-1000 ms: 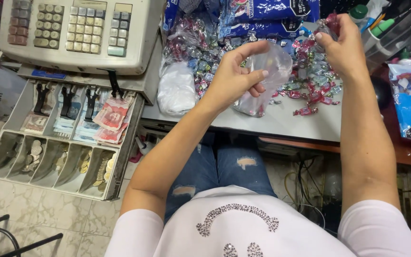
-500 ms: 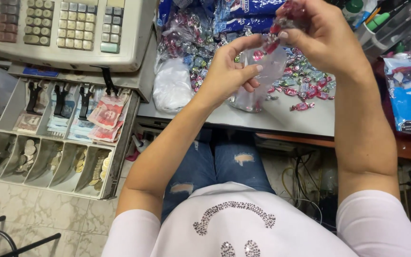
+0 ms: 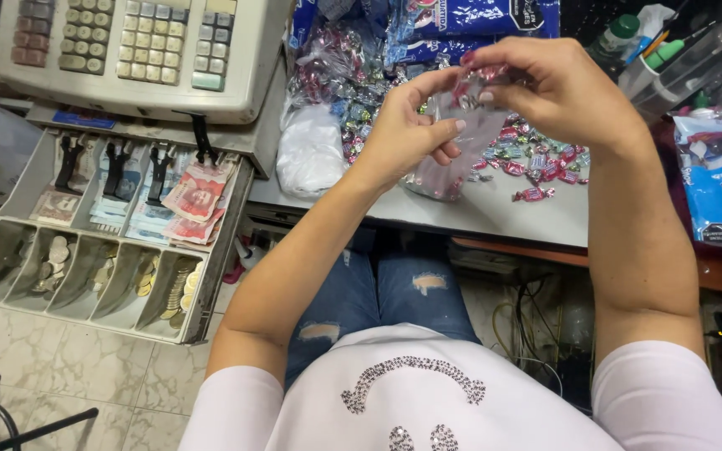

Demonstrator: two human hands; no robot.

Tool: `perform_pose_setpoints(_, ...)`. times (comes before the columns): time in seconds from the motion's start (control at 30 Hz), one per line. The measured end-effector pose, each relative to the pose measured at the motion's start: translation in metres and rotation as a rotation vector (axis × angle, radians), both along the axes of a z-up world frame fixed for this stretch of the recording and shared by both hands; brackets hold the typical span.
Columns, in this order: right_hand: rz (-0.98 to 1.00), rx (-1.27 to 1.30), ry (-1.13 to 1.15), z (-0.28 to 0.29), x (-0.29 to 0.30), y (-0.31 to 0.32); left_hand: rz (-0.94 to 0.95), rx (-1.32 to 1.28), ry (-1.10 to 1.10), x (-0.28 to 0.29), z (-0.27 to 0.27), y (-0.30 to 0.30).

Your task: Bagging small wrapped candies into clear plastic bags at a checkout counter.

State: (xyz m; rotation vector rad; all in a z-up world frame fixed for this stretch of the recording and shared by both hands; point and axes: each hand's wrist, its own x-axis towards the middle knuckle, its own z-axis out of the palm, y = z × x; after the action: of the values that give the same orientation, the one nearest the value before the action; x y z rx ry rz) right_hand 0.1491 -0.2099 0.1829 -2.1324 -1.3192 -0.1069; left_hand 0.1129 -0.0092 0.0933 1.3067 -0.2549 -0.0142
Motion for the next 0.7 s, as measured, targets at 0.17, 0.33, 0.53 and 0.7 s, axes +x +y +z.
perform_pose_setpoints(0.17, -0.033, -0.066, -0.069, 0.002, 0.000, -0.001, 0.007, 0.018, -0.017, -0.003, 0.004, 0.004)
perform_pose_setpoints(0.33, -0.049, 0.040, -0.094, -0.004, 0.000, 0.008, -0.009, -0.027, 0.027, -0.001, 0.004, -0.001)
perform_pose_setpoints(0.53, -0.014, 0.217, -0.025, -0.014, 0.007, 0.019, 0.006, 0.033, -0.024, -0.003, 0.006, 0.002)
perform_pose_setpoints(0.7, -0.115, 0.184, 0.122, -0.013, 0.009, 0.018, 0.017, -0.007, 0.000, 0.001, 0.001, 0.003)
